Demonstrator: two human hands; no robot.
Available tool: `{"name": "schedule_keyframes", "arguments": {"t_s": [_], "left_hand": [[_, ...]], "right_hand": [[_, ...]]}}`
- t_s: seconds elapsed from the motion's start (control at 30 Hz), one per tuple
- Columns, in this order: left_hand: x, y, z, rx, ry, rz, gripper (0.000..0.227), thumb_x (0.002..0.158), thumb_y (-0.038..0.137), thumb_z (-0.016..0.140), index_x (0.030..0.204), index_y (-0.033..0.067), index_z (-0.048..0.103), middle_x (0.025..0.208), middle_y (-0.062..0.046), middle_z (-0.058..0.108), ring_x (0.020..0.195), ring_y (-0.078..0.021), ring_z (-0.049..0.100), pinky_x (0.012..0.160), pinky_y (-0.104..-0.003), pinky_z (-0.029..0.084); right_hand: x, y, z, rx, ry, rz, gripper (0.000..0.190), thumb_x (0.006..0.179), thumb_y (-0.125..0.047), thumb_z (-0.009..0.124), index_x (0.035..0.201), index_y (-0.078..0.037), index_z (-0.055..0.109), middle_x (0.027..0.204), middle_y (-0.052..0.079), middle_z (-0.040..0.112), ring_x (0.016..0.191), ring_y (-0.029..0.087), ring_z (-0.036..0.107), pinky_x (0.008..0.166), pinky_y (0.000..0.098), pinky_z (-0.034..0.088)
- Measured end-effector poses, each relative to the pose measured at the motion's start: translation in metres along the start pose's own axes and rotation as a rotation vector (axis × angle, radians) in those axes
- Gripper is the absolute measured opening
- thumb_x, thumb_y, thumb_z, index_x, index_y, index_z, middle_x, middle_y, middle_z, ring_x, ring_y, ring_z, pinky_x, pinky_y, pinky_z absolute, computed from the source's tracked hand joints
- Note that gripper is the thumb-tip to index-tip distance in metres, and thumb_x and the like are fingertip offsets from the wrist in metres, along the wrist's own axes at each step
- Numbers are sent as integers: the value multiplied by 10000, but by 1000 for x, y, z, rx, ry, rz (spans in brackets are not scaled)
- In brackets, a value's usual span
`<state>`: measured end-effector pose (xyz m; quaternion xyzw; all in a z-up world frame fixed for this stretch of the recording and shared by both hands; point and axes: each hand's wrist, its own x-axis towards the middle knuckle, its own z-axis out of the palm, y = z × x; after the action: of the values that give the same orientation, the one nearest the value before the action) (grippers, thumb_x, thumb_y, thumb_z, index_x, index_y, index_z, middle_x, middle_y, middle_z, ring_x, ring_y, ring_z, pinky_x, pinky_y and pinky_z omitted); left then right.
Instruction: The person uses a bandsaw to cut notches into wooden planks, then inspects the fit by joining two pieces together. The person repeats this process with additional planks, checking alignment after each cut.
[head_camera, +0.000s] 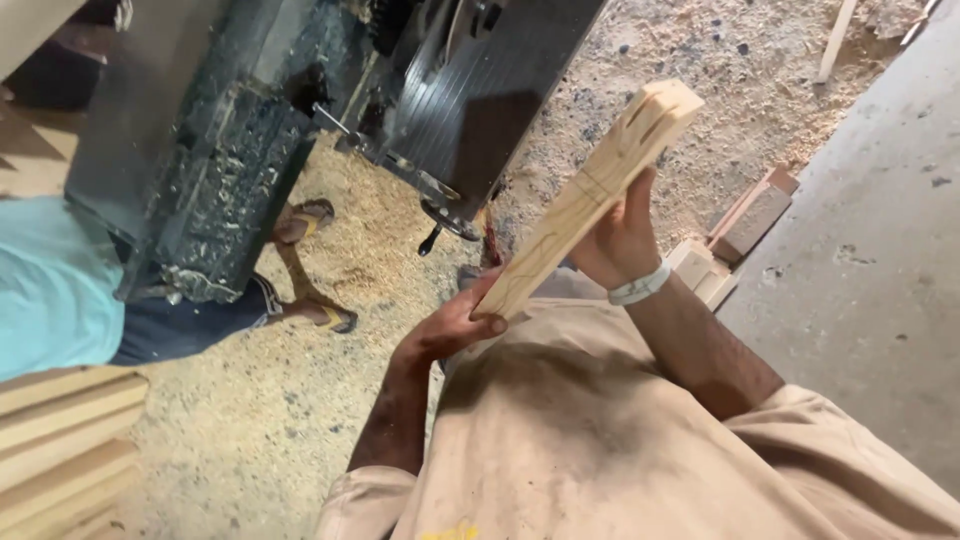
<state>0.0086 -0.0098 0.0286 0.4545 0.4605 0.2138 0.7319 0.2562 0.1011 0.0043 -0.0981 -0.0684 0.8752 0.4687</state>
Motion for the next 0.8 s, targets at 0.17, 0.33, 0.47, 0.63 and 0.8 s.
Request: {"name": "schedule_keyframes", "arguments": {"t_s": [0.17,0.33,0.47,0.63,0.8], "left_hand": [[-14,-3,10,-30,178,10,1176,719,749,747,1642,182,288,1567,-252,401,1426,-427,460,1120,-600,472],[-40,-35,-20,2,436,-106,1096,711,693,720,1618,195,359,1545,-221,380,1419,-412,420,1081,-594,472],[-58,-65,-54,45,471,-9,1003,835,607,751,1614,94,383,1569,-222,423,1469,-375,424,1183,-496,399],[-59,-70,-101,-84,416,-86,979,810,533,790,1579,73,397,1508,-221,493,1389,-350,501,1136,-464,461],[-54,-68,-156,39,338,-203,982,784,520,781,1589,113,392,1558,-196,443,1402,-339,457,1119,-481,436]], "right_hand": [[31,8,9,-127,-8,116,750,1010,-694,513,1237,15,606,1152,134,685,1101,273,673,1004,476,554],[43,9,-2,-1141,272,204,445,1064,-459,472,1227,-51,541,1091,77,663,957,199,668,840,355,581],[57,44,-12,-1282,172,298,418,1073,-401,466,1204,-23,586,1043,99,679,892,198,654,776,339,570],[98,85,10,-1504,215,392,557,1025,-529,500,1219,-15,590,997,122,688,883,199,664,777,348,565],[137,106,33,-1573,294,365,682,978,-622,505,1278,-13,571,981,122,704,856,214,679,749,367,559]]}}
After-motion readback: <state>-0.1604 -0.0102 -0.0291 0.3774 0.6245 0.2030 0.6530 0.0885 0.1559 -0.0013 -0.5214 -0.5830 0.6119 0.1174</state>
